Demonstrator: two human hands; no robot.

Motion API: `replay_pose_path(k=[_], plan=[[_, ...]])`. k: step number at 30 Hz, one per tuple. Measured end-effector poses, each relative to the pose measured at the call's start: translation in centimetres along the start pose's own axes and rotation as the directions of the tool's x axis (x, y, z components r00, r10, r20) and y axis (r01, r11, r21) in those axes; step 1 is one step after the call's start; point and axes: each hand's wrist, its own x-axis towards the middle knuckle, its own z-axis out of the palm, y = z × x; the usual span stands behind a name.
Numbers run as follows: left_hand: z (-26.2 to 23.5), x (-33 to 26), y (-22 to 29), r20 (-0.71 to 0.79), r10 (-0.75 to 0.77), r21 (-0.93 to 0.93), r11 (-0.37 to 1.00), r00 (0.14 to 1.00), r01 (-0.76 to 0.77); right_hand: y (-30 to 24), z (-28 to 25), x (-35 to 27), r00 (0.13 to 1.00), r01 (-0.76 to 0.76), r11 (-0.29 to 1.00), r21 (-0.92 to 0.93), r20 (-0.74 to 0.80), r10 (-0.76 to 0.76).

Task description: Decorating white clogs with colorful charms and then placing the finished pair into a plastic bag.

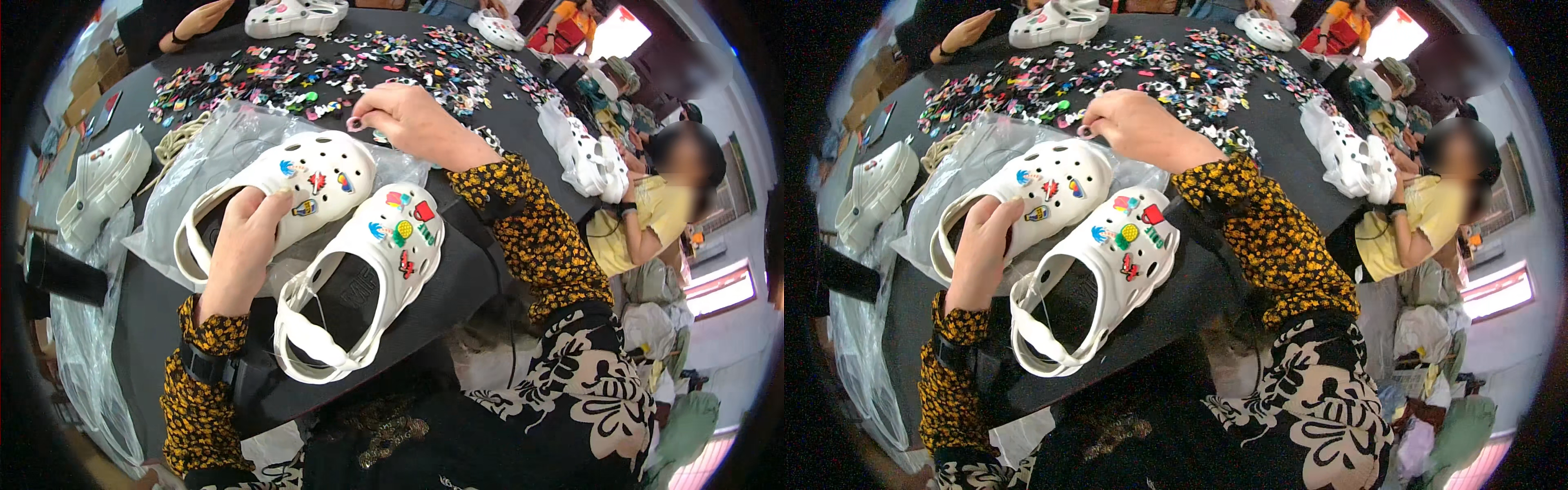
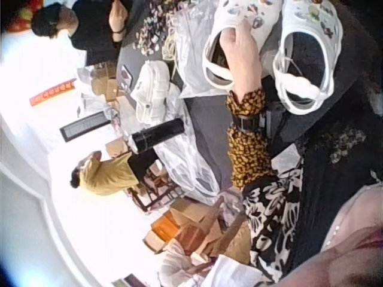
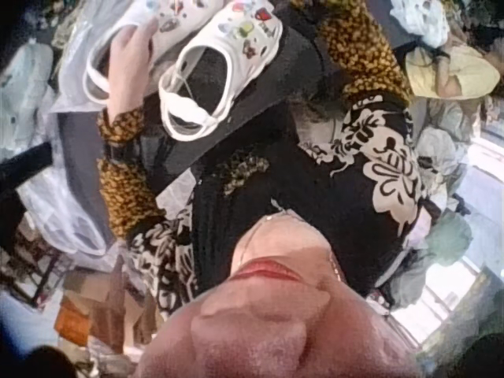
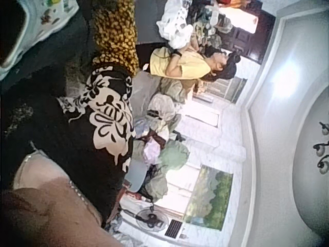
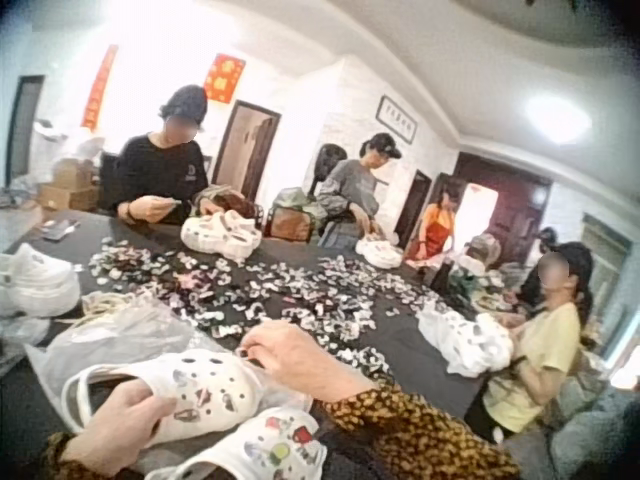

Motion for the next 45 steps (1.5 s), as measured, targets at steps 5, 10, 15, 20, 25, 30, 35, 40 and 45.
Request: replay_pose_path(k=[5, 10, 15, 20, 25, 30, 35, 40, 45], plan=[[-0.7, 0.4, -0.4, -0.003, 0.037, 0.177, 0.984, 0.999, -0.035, 3.7, -2.5, -5.1, 0.953, -0.173, 0.967, -0.186, -0.280, 0.117], [-0.7, -0.2, 0.8, 0.057, 0.141, 0.461, 0.874, 0.988, -0.151, 4.9, -2.9, -10.4, 0.773, -0.411, 0.904, 0.117, -0.481, 0.413], [-0.8, -0.8, 1.7, 0.218, 0.165, 0.511, 0.820, 0.962, -0.256, 5.2, -2.4, -14.0, 0.837, -0.481, 0.860, 0.172, -0.204, 0.508], [-1.1, -2.0, 0.8, 0.376, 0.033, 0.403, 0.894, 0.926, -0.196, 5.4, -1.8, -16.4, 0.896, -0.417, 0.906, -0.065, -0.197, 0.398], [-1.1, -3.1, 0.7, 0.350, 0.076, 0.521, 0.813, 0.934, -0.261, 4.2, -1.2, -17.3, 0.919, -0.387, 0.913, -0.126, -0.127, 0.372], [-0.5, -3.0, 0.3, 0.232, 0.061, 0.584, 0.790, 0.971, -0.190, 4.3, -1.6, -17.9, 0.934, -0.357, 0.927, -0.112, -0.065, 0.352], [-0.1, -3.4, -0.7, 0.121, 0.164, 0.613, 0.763, 0.979, -0.204, 4.8, -2.2, -17.7, 0.922, -0.386, 0.907, -0.167, -0.110, 0.372], [0.4, -3.7, -0.7, 0.101, 0.104, 0.623, 0.769, 0.989, -0.145, 5.5, -2.2, -18.0, 0.907, -0.419, 0.896, -0.150, -0.116, 0.405], [0.8, -3.9, -0.9, 0.115, 0.135, 0.540, 0.823, 0.984, -0.176, 5.5, -1.8, -17.8, 0.887, -0.461, 0.876, -0.143, -0.047, 0.459]])
